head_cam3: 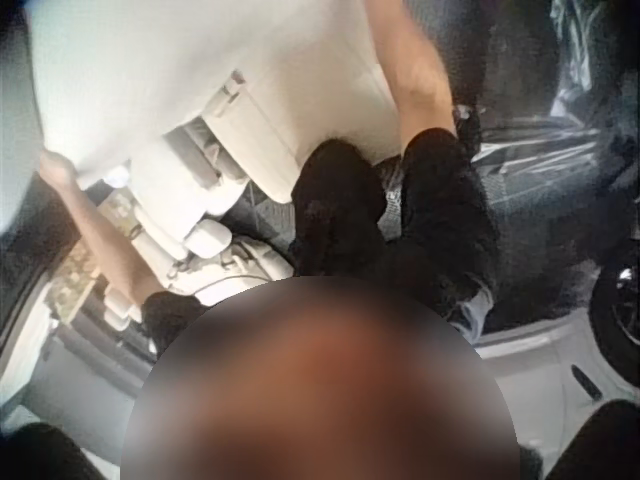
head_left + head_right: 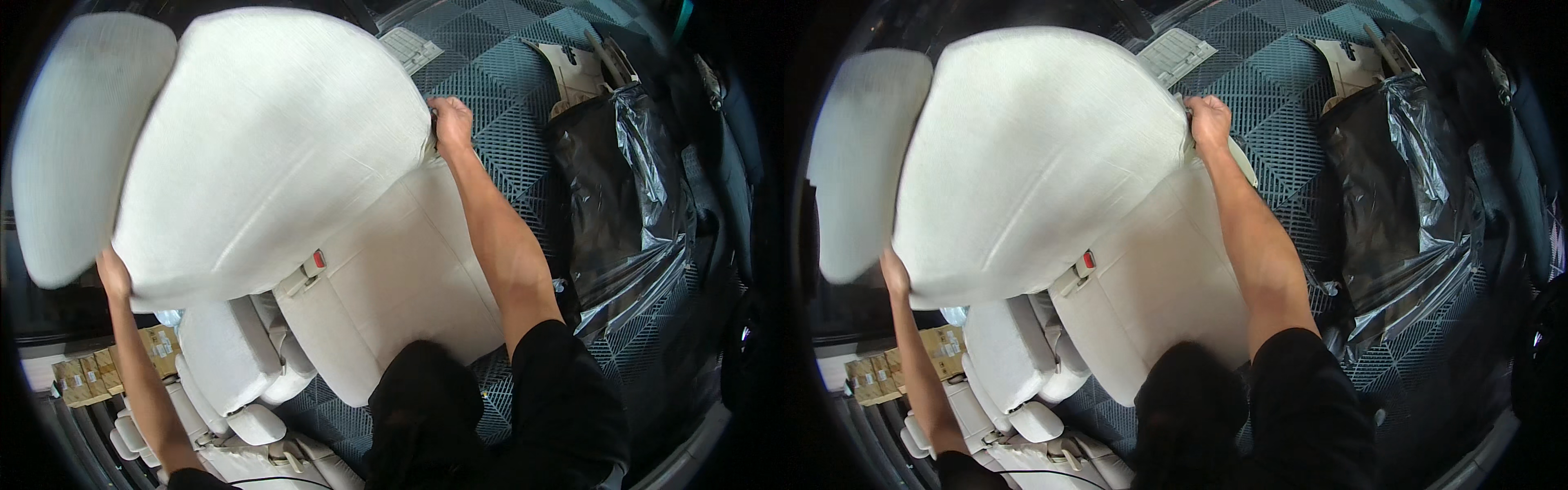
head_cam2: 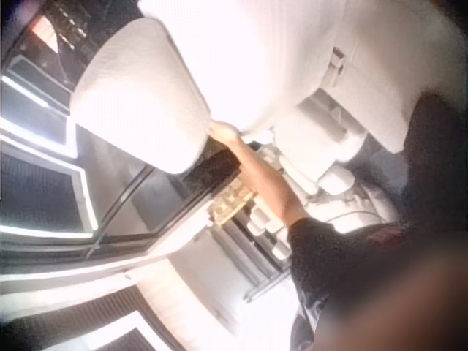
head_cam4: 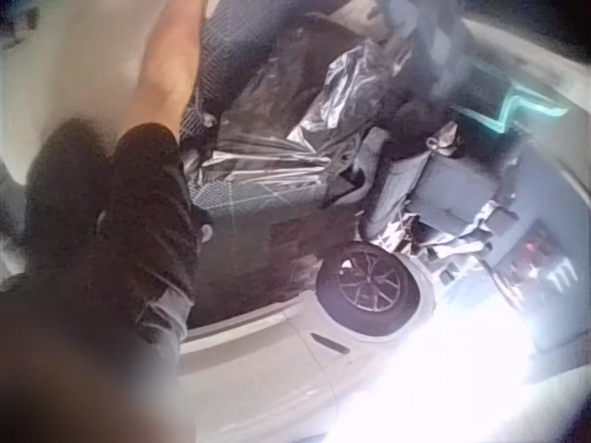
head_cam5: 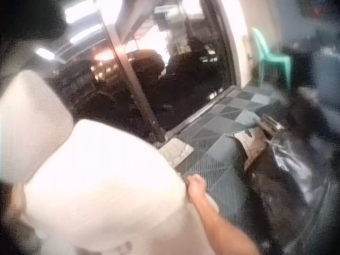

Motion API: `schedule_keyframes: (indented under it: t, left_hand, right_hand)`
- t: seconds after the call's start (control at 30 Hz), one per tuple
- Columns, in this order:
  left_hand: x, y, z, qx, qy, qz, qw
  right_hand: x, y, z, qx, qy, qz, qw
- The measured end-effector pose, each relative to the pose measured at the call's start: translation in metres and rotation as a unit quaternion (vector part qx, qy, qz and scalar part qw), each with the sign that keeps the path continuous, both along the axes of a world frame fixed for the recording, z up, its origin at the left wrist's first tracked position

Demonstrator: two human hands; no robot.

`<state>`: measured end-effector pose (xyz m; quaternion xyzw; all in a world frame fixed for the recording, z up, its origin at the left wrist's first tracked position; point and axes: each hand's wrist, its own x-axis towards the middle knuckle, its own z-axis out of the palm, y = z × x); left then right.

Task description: The person disassembles a white car seat headrest by hand. They remove the headrest from the seat, detach the metal rods, and pull the fabric cover off the foam padding. The person then places the disassembled parts on the floor.

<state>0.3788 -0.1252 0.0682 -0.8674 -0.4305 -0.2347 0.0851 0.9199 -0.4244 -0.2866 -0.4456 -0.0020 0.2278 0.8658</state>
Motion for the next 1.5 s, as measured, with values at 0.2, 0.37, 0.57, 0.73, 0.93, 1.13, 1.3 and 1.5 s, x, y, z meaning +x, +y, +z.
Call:
schedule_keyframes:
  t: [0.2, 0.37, 0.57, 0.73, 0.93, 1.13, 1.3, 1.5]
  left_hand:
    - [-0.087, -0.127, -0.087, 0.008, 0.092, 0.149, 0.985]
    - [-0.101, -0.232, -0.121, 0.036, 0.114, 0.144, 0.982]
    - [-0.038, -0.335, -0.153, 0.134, 0.051, 0.037, 0.989]
    - [-0.020, -0.412, -0.174, 0.135, -0.050, -0.041, 0.989]
    - [-0.026, -0.465, -0.203, -0.048, -0.128, -0.067, 0.988]
    - [-0.036, -0.438, -0.218, -0.361, -0.051, -0.118, 0.924]
    - [-0.011, -0.431, -0.237, -0.385, 0.078, -0.169, 0.904]
    - [0.020, -0.387, -0.294, -0.260, -0.037, -0.252, 0.932]
  right_hand:
    - [-0.002, -0.049, 0.004, -0.177, -0.098, 0.044, 0.978]
    - [-0.085, -0.136, 0.093, -0.175, 0.048, 0.250, 0.951]
    - [-0.131, -0.215, 0.155, -0.099, 0.085, 0.312, 0.941]
    - [-0.131, -0.243, 0.154, -0.025, 0.192, 0.386, 0.902]
    - [-0.133, -0.269, 0.110, -0.114, 0.086, 0.392, 0.909]
    - [-0.152, -0.290, 0.052, -0.144, 0.130, 0.350, 0.916]
    - [-0.177, -0.303, 0.052, -0.361, 0.075, 0.288, 0.884]
    - [-0.205, -0.367, 0.034, -0.402, -0.050, 0.367, 0.838]
